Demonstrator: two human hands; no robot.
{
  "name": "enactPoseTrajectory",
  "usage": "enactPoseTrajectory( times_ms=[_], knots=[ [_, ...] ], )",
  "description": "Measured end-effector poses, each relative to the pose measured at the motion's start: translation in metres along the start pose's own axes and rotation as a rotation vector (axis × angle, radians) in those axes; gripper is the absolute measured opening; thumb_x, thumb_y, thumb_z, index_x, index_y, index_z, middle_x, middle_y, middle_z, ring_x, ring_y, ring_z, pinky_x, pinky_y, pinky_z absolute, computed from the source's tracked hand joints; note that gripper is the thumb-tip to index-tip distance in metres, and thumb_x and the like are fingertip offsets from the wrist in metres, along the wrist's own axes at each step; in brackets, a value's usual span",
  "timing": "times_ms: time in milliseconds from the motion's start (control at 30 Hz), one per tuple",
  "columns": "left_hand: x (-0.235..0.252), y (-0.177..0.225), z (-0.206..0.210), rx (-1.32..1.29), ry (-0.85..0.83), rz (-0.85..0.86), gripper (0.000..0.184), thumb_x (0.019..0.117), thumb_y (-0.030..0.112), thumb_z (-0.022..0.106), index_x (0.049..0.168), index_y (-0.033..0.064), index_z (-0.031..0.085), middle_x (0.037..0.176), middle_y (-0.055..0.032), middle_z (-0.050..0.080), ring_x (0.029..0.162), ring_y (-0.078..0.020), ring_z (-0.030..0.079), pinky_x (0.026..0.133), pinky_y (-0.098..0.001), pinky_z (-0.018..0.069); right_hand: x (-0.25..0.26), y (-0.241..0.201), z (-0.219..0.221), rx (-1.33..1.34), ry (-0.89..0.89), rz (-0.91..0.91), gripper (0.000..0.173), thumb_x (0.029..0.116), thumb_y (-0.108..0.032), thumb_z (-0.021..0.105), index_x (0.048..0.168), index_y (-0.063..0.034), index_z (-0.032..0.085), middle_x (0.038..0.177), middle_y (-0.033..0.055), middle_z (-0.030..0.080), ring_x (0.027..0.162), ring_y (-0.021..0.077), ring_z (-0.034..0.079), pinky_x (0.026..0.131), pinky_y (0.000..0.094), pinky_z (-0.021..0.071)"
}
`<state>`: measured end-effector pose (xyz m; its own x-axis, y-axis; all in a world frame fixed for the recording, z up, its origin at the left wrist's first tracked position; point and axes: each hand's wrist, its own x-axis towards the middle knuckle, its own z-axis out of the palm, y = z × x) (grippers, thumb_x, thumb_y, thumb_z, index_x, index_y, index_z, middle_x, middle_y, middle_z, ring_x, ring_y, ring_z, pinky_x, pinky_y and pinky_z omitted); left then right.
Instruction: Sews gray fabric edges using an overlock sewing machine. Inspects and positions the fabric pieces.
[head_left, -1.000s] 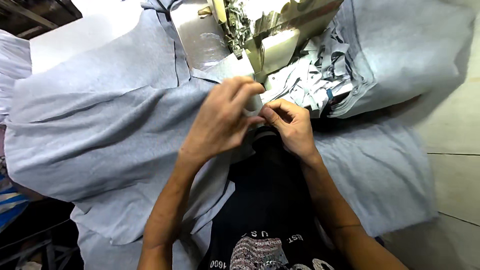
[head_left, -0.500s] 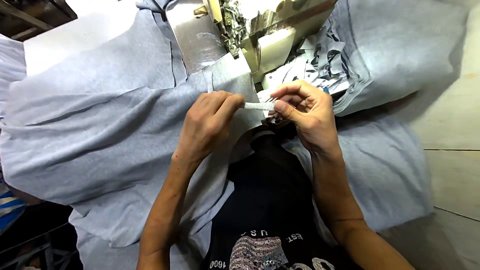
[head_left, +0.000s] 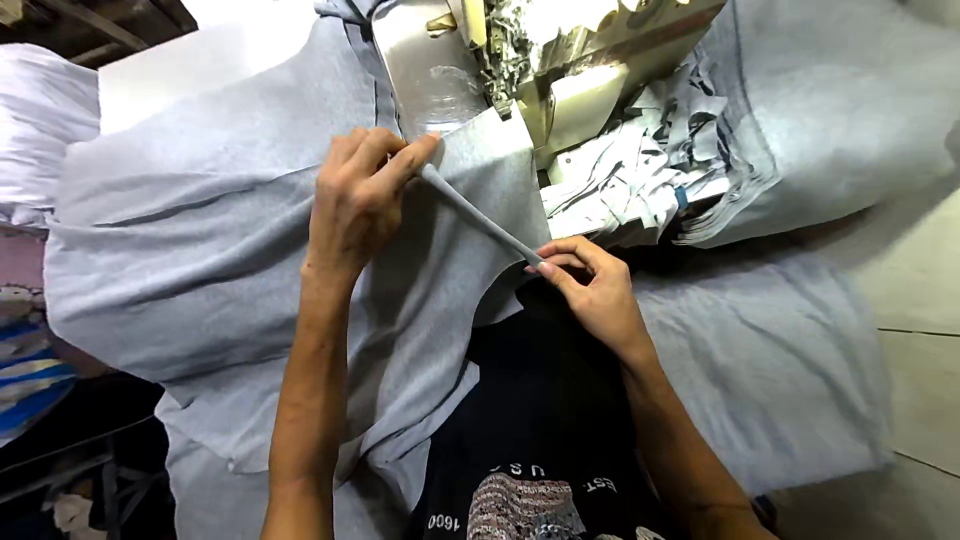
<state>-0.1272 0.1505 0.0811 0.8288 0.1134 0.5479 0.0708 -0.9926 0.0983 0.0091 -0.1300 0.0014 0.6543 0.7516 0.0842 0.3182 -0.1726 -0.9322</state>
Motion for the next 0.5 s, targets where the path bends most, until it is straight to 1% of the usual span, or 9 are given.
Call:
enactPoseTrajectory(
  times_ms=[100,167,200,233,300,333,367,433,500],
  knots=[
    [0.004,0.000,-0.006,-0.078,-0.159,-0.044,0.044,0.1051,0.007,0.047,0.148,0.0121,0.057,0.106,-0.0201,0.061,0.099,-0.0353,0.058,0.088,-0.0432,0.0478,0.012,-0.003,-0.003,-0.216,0.051,-0.075,0.018,0.0999,-0.024,0.066,0.114,-0.0144,0.072,0.102,-0.0025,0.074,0.091,0.0066,0.069,0.082,0.0274,0.0583],
    [0.004,-0.004,-0.011,-0.255,-0.242,-0.067,0.048,0.1081,0.018,0.039,0.154,0.0094,0.048,0.110,-0.0189,0.056,0.102,-0.0320,0.051,0.092,-0.0439,0.0422,0.026,-0.010,-0.007,-0.272,0.113,-0.149,0.021,0.1016,-0.025,0.064,0.116,-0.0124,0.072,0.103,0.0028,0.071,0.089,0.0130,0.065,0.079,0.0321,0.0547],
    [0.004,-0.005,-0.013,-0.341,-0.258,-0.085,0.050,0.1090,0.026,0.035,0.153,0.0086,0.049,0.111,-0.0182,0.056,0.103,-0.0297,0.050,0.093,-0.0436,0.0398,0.034,-0.015,-0.008,-0.275,0.136,-0.175,0.024,0.1024,-0.026,0.062,0.119,-0.0109,0.071,0.105,0.0056,0.069,0.090,0.0153,0.065,0.079,0.0337,0.0543],
    [0.005,-0.005,-0.015,-0.409,-0.252,-0.117,0.049,0.1096,0.030,0.035,0.149,0.0087,0.054,0.110,-0.0161,0.056,0.101,-0.0256,0.050,0.092,-0.0404,0.0396,0.042,-0.020,-0.009,-0.257,0.146,-0.186,0.027,0.1034,-0.027,0.061,0.122,-0.0101,0.069,0.110,0.0070,0.068,0.092,0.0156,0.065,0.079,0.0337,0.0549],
    [0.008,-0.002,-0.016,-0.478,-0.174,-0.205,0.041,0.1098,0.028,0.041,0.135,0.0098,0.068,0.104,-0.0097,0.058,0.093,-0.0146,0.053,0.084,-0.0285,0.0442,0.057,-0.029,-0.008,-0.156,0.126,-0.156,0.028,0.1042,-0.028,0.061,0.127,-0.0112,0.062,0.118,0.0051,0.067,0.099,0.0123,0.067,0.081,0.0305,0.0571],
    [0.011,-0.001,-0.015,-0.492,-0.131,-0.241,0.035,0.1087,0.024,0.046,0.128,0.0098,0.071,0.102,-0.0074,0.059,0.088,-0.0102,0.055,0.078,-0.0234,0.0466,0.068,-0.031,-0.005,-0.074,0.119,-0.149,0.029,0.1028,-0.028,0.063,0.127,-0.0112,0.061,0.115,0.0039,0.067,0.098,0.0108,0.067,0.080,0.0286,0.0569],
    [0.014,0.001,-0.014,-0.518,-0.104,-0.273,0.030,0.1070,0.021,0.050,0.124,0.0095,0.073,0.104,-0.0066,0.060,0.088,-0.0086,0.057,0.077,-0.0217,0.0491,0.077,-0.031,-0.002,-0.005,0.118,-0.152,0.032,0.1007,-0.028,0.067,0.126,-0.0103,0.060,0.110,0.0031,0.069,0.095,0.0094,0.068,0.079,0.0269,0.0574],
    [0.022,0.006,-0.015,-0.596,-0.058,-0.306,0.023,0.1037,0.016,0.057,0.119,0.0083,0.073,0.110,-0.0057,0.062,0.095,-0.0087,0.063,0.082,-0.0220,0.0563,0.094,-0.029,0.007,0.087,0.135,-0.174,0.038,0.0939,-0.028,0.076,0.122,-0.0067,0.060,0.098,0.0030,0.072,0.089,0.0092,0.070,0.078,0.0263,0.0591],
    [0.030,0.011,-0.016,-0.667,-0.030,-0.295,0.023,0.1019,0.012,0.058,0.120,0.0063,0.071,0.114,-0.0059,0.062,0.100,-0.0106,0.064,0.086,-0.0243,0.0574,0.098,-0.031,0.014,0.155,0.144,-0.170,0.042,0.0895,-0.025,0.081,0.121,-0.0059,0.059,0.090,0.0020,0.073,0.081,0.0095,0.071,0.073,0.0258,0.0594]
  ],
)
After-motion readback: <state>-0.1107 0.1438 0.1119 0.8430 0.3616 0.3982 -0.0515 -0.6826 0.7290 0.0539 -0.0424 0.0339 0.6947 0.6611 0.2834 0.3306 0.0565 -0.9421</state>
